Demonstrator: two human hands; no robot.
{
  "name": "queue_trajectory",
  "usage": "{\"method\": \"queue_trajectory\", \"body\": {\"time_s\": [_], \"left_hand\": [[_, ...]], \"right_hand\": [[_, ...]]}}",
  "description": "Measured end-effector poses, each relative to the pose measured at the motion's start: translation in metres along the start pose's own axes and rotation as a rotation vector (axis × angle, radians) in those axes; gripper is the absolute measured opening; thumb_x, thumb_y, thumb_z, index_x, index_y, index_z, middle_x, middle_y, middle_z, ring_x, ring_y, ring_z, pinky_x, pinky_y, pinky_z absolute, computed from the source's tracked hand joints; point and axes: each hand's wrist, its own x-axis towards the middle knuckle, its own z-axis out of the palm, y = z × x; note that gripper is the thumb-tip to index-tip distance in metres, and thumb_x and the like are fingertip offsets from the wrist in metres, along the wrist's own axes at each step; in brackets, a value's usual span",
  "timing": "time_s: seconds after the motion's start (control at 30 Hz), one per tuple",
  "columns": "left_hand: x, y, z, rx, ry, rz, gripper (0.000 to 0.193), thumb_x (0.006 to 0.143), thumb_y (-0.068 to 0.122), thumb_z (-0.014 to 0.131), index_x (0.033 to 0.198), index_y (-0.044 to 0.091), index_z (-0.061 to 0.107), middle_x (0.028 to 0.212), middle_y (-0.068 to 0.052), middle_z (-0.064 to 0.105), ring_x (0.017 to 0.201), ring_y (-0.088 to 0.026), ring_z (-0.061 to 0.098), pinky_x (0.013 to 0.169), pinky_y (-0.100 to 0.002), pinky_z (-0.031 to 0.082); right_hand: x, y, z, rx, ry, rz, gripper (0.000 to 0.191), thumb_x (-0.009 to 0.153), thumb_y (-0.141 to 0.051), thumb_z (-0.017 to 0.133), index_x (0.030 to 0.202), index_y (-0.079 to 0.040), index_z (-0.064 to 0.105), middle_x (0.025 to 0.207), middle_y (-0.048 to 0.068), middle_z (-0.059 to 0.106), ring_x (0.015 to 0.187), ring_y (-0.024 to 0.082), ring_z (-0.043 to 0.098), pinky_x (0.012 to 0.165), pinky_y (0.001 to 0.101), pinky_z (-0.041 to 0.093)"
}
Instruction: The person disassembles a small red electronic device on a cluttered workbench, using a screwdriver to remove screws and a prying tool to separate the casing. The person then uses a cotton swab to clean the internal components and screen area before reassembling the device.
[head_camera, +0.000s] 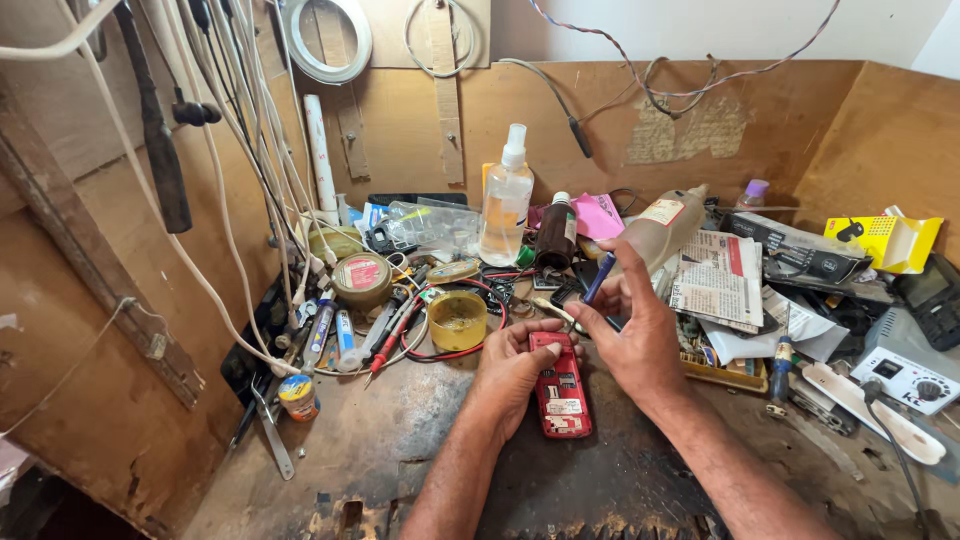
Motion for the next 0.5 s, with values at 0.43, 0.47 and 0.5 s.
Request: {"method": "queue_trajectory", "body": {"time_s": [0.43,0.47,0.5], "left_hand": [[0.0058,-0.0071,-0.0031,-0.007,-0.014,0.006,0.040,0.087,-0.008,0.063,0.127,-0.010,0.056,0.102,-0.021,0.075,0.090,-0.026,0.076,0.085,-0.038,0.064],[0.0061,-0.0067,-0.0035,-0.016,-0.019,0.015,0.040,0.088,-0.008,0.063,0.127,-0.011,0.056,0.102,-0.021,0.075,0.090,-0.026,0.076,0.085,-0.038,0.064],[0.0053,-0.0067,-0.0045,-0.023,-0.022,0.021,0.039,0.088,-0.008,0.063,0.126,-0.011,0.056,0.103,-0.021,0.075,0.090,-0.026,0.077,0.086,-0.038,0.064]], "right_hand": [[-0.0061,0.0078,-0.0023,0.259,-0.032,0.036,0.072,0.093,0.006,0.065,0.155,-0.015,0.035,0.093,0.003,0.072,0.092,0.010,0.071,0.085,0.0266,0.058],[-0.0043,0.0072,-0.0022,0.296,-0.052,0.044,0.072,0.093,0.007,0.063,0.155,-0.015,0.033,0.097,0.004,0.074,0.095,0.011,0.072,0.087,0.0271,0.058],[-0.0036,0.0061,-0.0020,0.284,-0.071,0.016,0.073,0.093,0.007,0.064,0.155,-0.015,0.033,0.097,0.004,0.073,0.095,0.011,0.071,0.087,0.0272,0.057]]}}
